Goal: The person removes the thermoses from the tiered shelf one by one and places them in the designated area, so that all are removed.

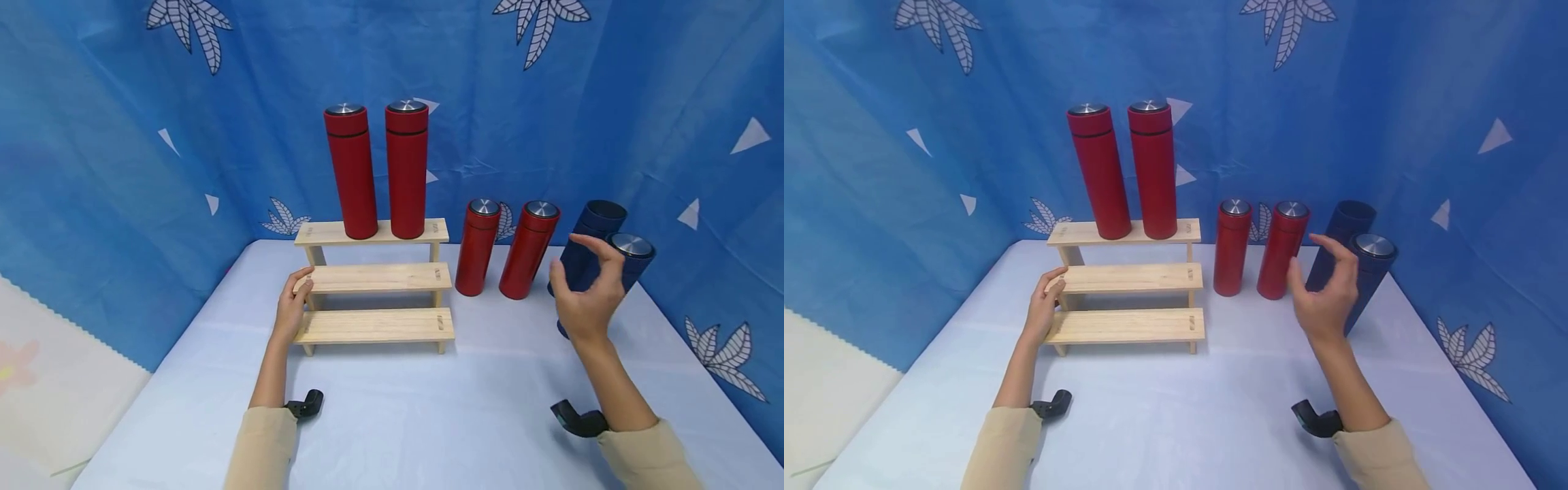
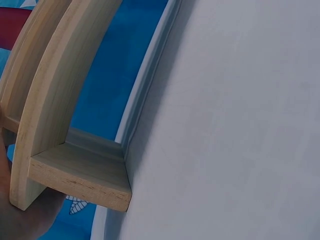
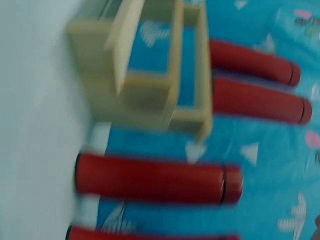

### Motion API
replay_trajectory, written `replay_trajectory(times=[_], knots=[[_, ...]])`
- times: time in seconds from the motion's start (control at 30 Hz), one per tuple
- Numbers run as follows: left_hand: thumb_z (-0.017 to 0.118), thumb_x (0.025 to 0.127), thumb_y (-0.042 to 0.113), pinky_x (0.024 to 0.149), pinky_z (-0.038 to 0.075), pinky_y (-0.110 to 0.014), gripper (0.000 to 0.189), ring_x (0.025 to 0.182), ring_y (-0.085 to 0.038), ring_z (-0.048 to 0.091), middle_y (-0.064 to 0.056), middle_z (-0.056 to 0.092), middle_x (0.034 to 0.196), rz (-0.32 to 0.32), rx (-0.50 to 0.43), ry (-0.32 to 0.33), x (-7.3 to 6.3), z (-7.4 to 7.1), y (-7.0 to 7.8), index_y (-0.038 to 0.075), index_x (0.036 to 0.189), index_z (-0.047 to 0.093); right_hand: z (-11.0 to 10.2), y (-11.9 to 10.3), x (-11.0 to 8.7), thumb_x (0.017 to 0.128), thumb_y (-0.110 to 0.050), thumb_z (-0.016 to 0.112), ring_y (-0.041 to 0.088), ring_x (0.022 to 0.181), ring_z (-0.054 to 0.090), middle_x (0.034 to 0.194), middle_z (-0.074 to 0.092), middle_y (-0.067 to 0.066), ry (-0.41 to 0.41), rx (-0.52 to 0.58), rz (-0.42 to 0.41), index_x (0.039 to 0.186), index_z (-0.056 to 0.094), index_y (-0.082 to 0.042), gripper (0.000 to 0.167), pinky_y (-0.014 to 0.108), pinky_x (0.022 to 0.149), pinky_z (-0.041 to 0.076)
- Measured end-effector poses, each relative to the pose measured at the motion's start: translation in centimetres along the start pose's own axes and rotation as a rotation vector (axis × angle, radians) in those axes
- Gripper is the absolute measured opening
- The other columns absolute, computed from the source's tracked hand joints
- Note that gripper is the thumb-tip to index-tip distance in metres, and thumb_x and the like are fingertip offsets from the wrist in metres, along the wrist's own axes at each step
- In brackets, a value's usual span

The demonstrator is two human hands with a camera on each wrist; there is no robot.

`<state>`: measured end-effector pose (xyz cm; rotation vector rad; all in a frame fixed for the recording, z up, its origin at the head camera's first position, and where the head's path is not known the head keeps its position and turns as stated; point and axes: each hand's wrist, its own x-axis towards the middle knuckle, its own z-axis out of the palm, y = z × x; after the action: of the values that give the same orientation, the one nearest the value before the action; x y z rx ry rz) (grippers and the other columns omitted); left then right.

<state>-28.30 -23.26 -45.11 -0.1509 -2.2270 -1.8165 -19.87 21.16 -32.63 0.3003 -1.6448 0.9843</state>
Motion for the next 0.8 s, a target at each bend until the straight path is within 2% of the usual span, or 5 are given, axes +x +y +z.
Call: replay_trajectory(times=[0.17, 0.37, 0.53, 0.6, 0.8], knots=[[0.046, 0.095, 0.044, 0.097, 0.030, -0.052, 0.045, 0.120, -0.028, 0.039, -0.001, 0.033, 0.144, 0.019, -0.008, 0.003, -0.1, -0.1, 0.0, 0.021, 0.134, 0.047, 4.3, -1.1, 0.1, 0.076, 0.006, 0.067, 0.020, 0.114, 0.048, 0.118, 0.057, 0.013, -0.125, 0.139, 0.044, 0.117, 0.050, 0.007, 0.044, 0.032, 0.094, 0.039], [0.045, 0.098, 0.034, 0.099, 0.027, -0.053, 0.043, 0.123, -0.030, 0.036, -0.005, 0.030, 0.147, 0.000, -0.036, -0.007, -0.7, -0.3, 1.4, 0.015, 0.136, 0.044, 8.9, -5.4, 1.8, 0.076, 0.007, 0.068, 0.030, 0.117, 0.045, 0.123, 0.050, 0.023, -0.286, 0.212, 0.040, 0.122, 0.043, 0.011, 0.052, 0.040, 0.097, 0.036], [0.044, 0.099, 0.025, 0.099, 0.026, -0.054, 0.042, 0.121, -0.033, 0.036, -0.012, 0.026, 0.147, 0.000, -0.040, -0.026, -1.4, -0.1, 3.0, 0.007, 0.137, 0.041, 13.3, -3.4, 2.6, 0.078, -0.009, 0.073, 0.021, 0.125, 0.039, 0.137, 0.039, 0.013, -0.395, 0.250, 0.102, 0.140, 0.029, -0.005, 0.076, 0.039, 0.100, 0.034], [0.043, 0.099, 0.025, 0.099, 0.026, -0.054, 0.042, 0.120, -0.033, 0.037, -0.012, 0.027, 0.147, 0.004, -0.041, -0.028, -1.3, 0.0, 3.1, 0.007, 0.137, 0.041, 15.0, -2.2, 2.9, 0.078, -0.016, 0.074, 0.017, 0.126, 0.037, 0.140, 0.035, 0.008, -0.415, 0.262, 0.132, 0.144, 0.022, -0.013, 0.084, 0.037, 0.100, 0.034], [0.043, 0.099, 0.026, 0.099, 0.025, -0.055, 0.041, 0.125, -0.033, 0.033, -0.009, 0.027, 0.147, 0.008, -0.047, -0.033, -1.0, 0.2, 2.5, 0.009, 0.137, 0.042, 18.5, -1.5, 4.2, 0.080, -0.024, 0.073, 0.011, 0.130, 0.029, 0.148, 0.023, 0.002, -0.492, 0.278, 0.155, 0.149, 0.008, -0.020, 0.095, 0.026, 0.100, 0.031]])
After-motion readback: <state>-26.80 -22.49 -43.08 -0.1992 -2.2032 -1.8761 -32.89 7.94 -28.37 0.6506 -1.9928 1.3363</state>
